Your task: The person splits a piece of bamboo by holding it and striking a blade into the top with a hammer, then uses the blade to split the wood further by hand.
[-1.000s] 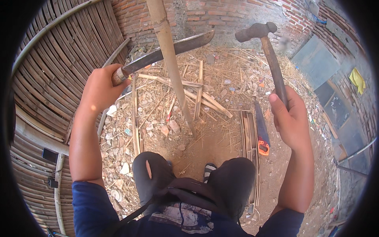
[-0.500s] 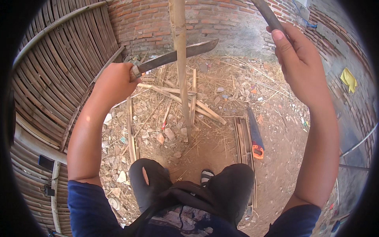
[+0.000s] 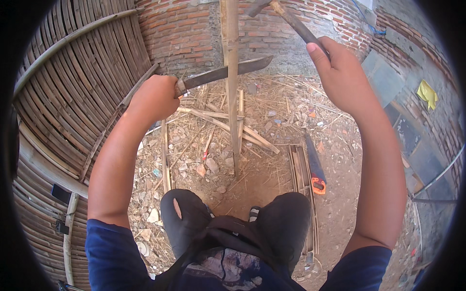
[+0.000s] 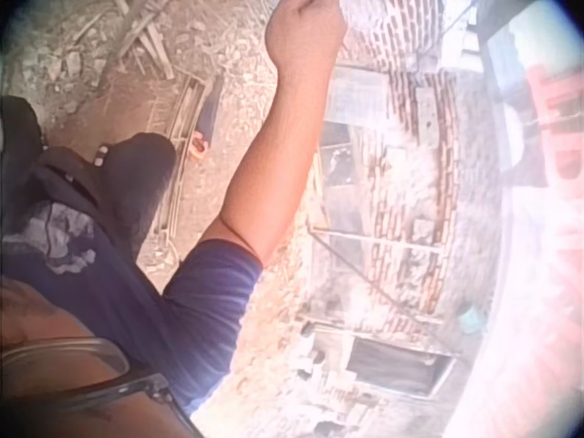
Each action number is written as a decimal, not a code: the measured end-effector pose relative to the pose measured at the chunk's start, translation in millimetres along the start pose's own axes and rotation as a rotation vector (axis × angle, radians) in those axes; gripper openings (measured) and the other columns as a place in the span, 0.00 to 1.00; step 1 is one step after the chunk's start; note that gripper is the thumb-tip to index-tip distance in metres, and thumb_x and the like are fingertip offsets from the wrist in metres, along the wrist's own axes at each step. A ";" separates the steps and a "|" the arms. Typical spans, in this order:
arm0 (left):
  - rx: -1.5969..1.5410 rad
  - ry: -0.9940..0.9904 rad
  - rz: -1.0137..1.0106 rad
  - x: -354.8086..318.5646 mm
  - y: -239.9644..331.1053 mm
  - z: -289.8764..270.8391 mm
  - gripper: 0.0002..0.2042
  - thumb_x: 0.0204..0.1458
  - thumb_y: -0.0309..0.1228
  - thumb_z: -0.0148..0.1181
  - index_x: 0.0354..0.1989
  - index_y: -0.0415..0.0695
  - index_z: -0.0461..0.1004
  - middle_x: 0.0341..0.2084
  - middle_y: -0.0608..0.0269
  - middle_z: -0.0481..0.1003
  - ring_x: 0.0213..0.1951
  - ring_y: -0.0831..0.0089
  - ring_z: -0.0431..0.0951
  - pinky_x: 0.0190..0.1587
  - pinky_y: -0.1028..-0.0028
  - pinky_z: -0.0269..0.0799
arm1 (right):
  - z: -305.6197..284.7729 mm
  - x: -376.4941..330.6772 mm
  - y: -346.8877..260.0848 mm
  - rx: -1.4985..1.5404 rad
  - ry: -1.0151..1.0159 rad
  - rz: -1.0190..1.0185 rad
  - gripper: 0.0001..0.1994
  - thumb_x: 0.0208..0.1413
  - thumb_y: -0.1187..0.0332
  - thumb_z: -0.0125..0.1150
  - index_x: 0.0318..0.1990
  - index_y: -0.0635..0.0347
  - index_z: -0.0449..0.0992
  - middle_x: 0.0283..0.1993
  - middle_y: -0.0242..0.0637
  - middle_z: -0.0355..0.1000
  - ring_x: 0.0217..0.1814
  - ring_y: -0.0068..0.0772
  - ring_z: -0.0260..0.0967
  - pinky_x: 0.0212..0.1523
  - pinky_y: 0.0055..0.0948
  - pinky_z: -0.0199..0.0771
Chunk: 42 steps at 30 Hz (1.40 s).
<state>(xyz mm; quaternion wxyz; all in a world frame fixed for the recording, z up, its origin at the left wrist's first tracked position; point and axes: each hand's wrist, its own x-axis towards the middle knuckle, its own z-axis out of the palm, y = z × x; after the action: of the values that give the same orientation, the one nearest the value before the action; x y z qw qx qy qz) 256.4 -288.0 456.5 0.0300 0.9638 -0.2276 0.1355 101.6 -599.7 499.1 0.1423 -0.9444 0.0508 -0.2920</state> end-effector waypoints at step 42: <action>0.090 -0.047 0.001 -16.0 -4.4 -1.3 0.19 0.52 0.44 0.71 0.35 0.37 0.83 0.34 0.46 0.83 0.41 0.51 0.84 0.45 0.58 0.80 | 7.7 24.5 14.4 -0.318 -0.125 -0.281 0.19 0.72 0.54 0.51 0.44 0.66 0.72 0.32 0.52 0.72 0.35 0.53 0.71 0.42 0.46 0.71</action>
<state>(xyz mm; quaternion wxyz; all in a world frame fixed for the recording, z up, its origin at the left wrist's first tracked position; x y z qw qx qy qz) 244.3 -277.0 453.4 -0.0187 0.9670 -0.2225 0.1228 126.0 -616.0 501.9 -0.0477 -0.9690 -0.0448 -0.2381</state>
